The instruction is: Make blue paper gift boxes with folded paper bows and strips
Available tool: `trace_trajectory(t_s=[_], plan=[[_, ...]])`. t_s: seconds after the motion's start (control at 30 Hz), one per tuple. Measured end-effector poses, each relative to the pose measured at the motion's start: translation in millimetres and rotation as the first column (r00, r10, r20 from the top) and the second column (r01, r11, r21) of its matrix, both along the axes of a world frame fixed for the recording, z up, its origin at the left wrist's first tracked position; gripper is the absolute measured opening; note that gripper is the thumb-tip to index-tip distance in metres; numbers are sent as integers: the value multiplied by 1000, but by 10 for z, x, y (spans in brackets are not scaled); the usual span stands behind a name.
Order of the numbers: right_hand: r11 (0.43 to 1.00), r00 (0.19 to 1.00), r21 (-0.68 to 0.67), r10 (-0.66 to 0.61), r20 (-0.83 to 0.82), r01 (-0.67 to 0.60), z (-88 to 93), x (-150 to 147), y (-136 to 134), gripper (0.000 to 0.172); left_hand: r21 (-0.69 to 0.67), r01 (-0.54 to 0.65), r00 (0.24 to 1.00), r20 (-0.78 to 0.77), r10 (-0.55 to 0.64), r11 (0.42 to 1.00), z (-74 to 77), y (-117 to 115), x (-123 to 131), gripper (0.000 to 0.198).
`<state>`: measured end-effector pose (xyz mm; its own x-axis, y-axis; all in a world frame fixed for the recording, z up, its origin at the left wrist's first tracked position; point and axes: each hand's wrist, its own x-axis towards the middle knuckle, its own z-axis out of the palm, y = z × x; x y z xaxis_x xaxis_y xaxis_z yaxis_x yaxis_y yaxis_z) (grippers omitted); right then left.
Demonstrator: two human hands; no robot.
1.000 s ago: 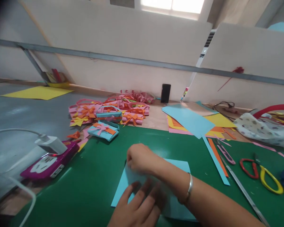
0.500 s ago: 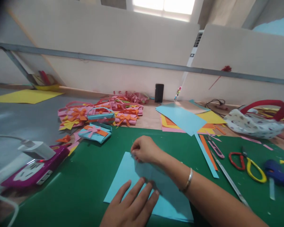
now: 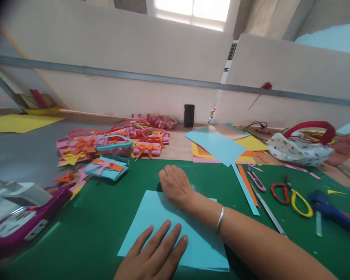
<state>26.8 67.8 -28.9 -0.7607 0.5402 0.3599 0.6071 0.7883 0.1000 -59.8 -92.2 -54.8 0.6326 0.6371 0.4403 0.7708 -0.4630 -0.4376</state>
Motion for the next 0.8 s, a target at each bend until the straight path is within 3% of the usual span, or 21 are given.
trace_trajectory(t_s=[0.2, 0.43, 0.63, 0.8], plan=[[971, 985, 162, -174, -14, 174, -25, 505, 258, 24, 23, 5, 1000, 18, -5, 1000, -21, 8, -6, 37], [936, 965, 269, -252, 70, 225, 70, 860, 100, 26, -42, 42, 996, 82, -39, 998, -10, 6, -7, 42], [931, 947, 277, -287, 145, 239, 134, 1078, 37, 27, -49, 43, 995, 96, -39, 998, 12, -4, 10, 38], [929, 923, 207, -342, 175, 305, 186, 1186, 35, 26, -83, 46, 993, 116, -36, 995, 47, -18, 1, 41]])
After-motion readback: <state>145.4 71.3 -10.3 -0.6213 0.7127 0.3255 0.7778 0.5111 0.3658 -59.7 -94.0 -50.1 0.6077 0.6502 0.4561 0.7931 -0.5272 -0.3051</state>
